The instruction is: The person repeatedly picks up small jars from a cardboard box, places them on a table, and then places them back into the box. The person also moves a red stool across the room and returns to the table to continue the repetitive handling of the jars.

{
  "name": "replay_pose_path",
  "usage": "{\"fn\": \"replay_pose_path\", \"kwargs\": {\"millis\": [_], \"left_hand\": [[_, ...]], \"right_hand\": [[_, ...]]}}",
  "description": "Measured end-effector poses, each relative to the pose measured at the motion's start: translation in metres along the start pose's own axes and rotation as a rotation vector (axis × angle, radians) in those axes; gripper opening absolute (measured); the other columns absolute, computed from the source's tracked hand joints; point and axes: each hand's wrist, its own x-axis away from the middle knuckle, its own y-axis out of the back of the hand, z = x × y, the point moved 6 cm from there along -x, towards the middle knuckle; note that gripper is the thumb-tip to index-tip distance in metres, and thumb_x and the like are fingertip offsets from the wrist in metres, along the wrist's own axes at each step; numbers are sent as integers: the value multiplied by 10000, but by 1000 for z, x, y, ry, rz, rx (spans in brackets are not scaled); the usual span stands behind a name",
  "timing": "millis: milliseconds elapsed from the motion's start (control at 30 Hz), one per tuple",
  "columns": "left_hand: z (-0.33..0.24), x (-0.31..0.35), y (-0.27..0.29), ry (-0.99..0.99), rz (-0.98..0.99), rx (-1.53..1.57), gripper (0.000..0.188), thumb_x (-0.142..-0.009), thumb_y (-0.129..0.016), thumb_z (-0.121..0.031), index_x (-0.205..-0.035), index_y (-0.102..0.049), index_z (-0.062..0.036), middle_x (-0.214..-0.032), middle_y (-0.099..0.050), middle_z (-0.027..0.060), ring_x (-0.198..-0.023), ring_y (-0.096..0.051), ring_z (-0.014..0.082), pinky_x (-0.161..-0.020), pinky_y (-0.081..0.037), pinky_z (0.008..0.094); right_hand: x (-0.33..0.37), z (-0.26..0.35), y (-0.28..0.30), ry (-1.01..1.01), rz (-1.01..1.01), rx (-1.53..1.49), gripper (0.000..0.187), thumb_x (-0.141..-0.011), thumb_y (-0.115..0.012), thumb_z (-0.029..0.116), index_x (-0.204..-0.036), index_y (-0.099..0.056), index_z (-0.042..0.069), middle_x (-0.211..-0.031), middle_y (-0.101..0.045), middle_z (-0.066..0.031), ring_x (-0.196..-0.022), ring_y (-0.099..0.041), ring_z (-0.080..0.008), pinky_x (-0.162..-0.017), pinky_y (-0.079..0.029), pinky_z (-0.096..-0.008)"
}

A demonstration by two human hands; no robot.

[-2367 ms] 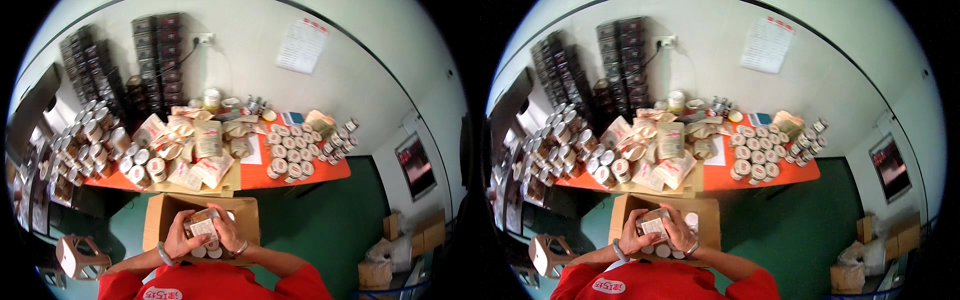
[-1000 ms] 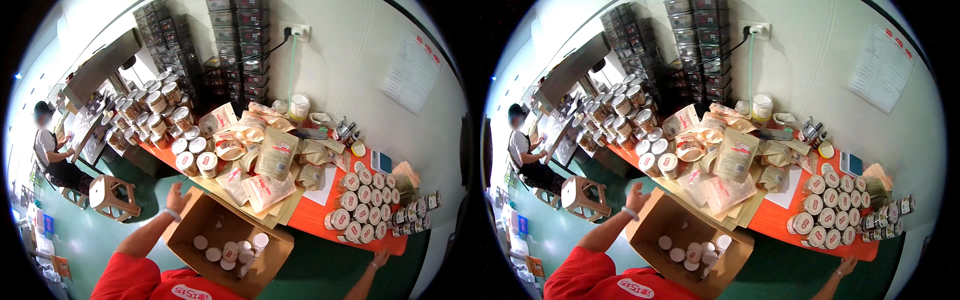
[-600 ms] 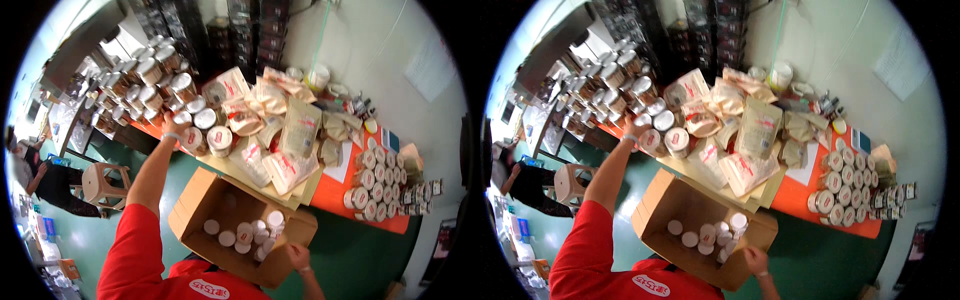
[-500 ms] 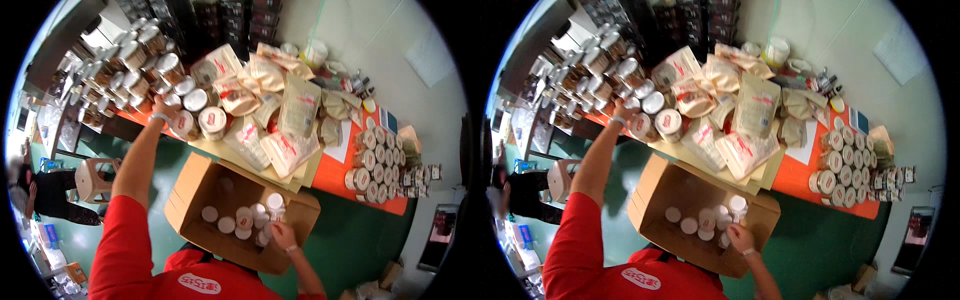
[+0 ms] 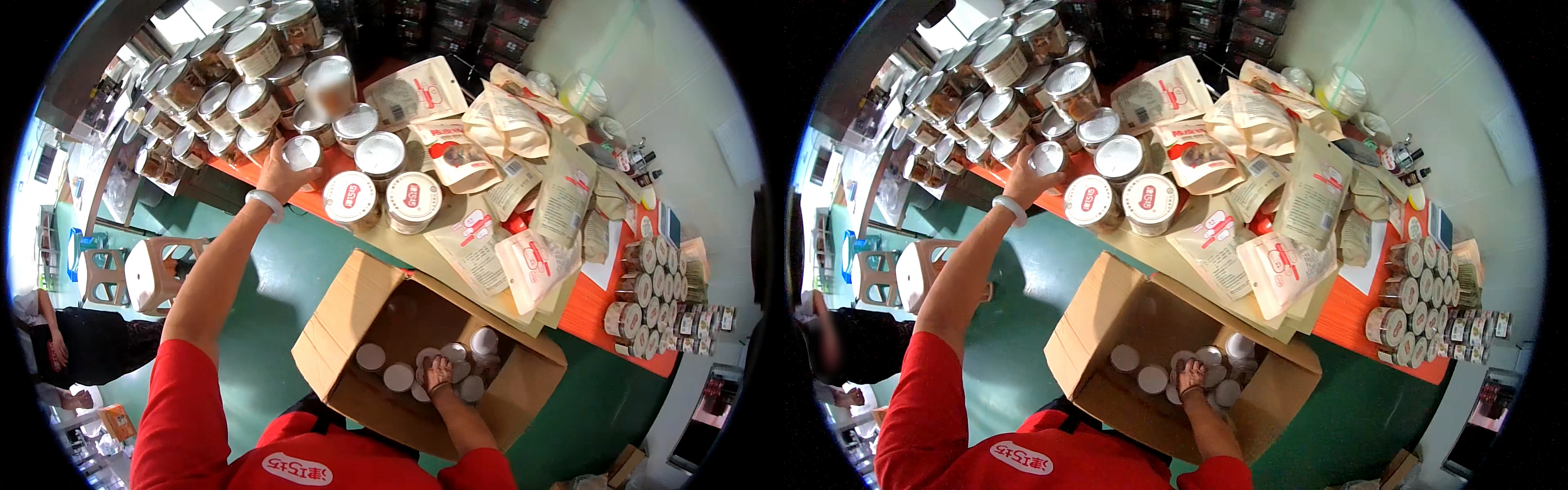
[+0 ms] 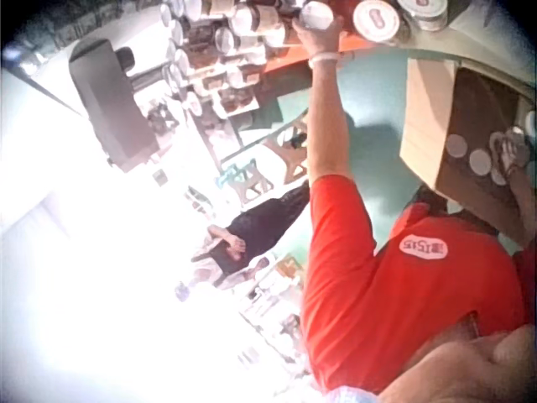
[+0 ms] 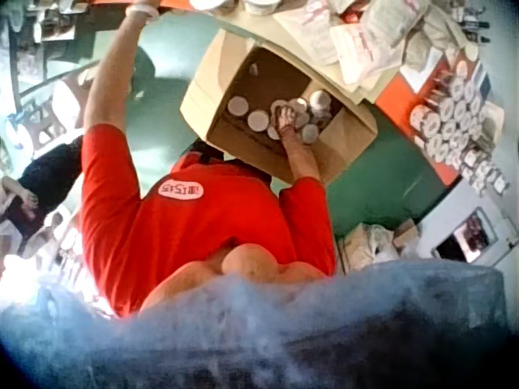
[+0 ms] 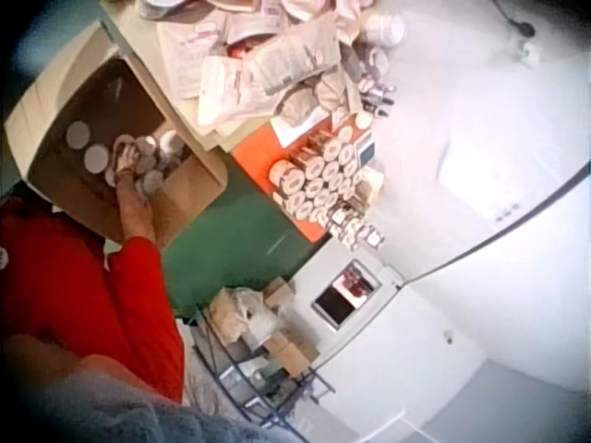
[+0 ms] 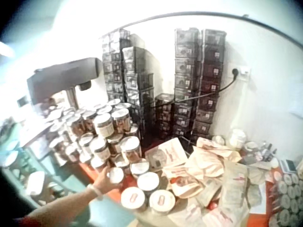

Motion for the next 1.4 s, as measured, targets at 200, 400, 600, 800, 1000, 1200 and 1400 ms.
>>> {"fn": "replay_pose_path", "kwargs": {"millis": [200, 400, 600, 800, 1000, 1200, 1400], "left_hand": [[-5, 14, 5, -58, -30, 83, 1004, -572, -869, -281, -1350, -326, 47, -1237, -537, 227, -1138, -549, 297, -977, -444, 365], [-22, 60, 49, -250, 58, 470, 967, -582, -879, -253, -1333, -328, 6, -1211, -530, 175, -1150, -529, 265, -977, -434, 367], [-89, 176, 104, -427, 400, 377, 1006, -578, -868, -348, -1362, -308, -57, -1289, -452, 129, -1183, -473, 250, -1004, -398, 382], [-158, 322, 58, -150, 1356, 828, 987, -590, -884, -257, -1375, -316, -68, -1295, -454, 111, -1219, -445, 227, -1038, -369, 376], [-216, 404, 50, -142, 1458, 980, 1171, -632, -863, -220, -1483, -76, -52, -1456, -304, 136, -1347, -302, 208, -1110, -258, 354], [-250, 452, 38, -76, 1403, 937, 1399, -641, -874, -256, -1438, 264, -88, -1513, -164, 194, -1371, -263, 221, -1116, -243, 352], [-262, 494, 21, 10, 1323, 1201, 1344, -683, -859, -242, -1460, 232, -136, -1505, -186, 168, -1330, -283, 213, -1073, -312, 343]], "right_hand": [[7, 0, 5, 188, -95, 94, 390, -817, -516, 203, -1181, -549, 68, -1043, -570, -136, -969, -515, -312, -878, -405, -439], [12, -26, 49, -102, 215, -628, 245, -874, -538, 229, -943, -636, 15, -953, -669, -160, -923, -608, -366, -811, -479, -440], [63, -39, 168, -242, 163, -1784, 360, -936, -554, 178, -1256, -546, 15, -1043, -645, -44, -951, -613, -152, -788, -494, -290], [130, 13, 368, 234, 369, -2069, 415, -975, -516, 202, -1349, -445, 37, -1094, -587, -14, -891, -545, -76, -762, -453, -210], [183, 33, 403, 575, 11, -1469, 298, -952, -474, 58, -1242, -531, 27, -1148, -589, -95, -1054, -572, -207, -930, -437, -295], [235, 20, 422, 630, -17, -1092, 280, -914, -556, 157, -1150, -581, 8, -1097, -608, -143, -999, -601, -306, -827, -485, -365], [274, 10, 421, 815, 134, -939, 771, -719, -768, 383, -1298, -418, 16, -1160, -522, -206, -1101, -506, -360, -955, -398, -410]]}}
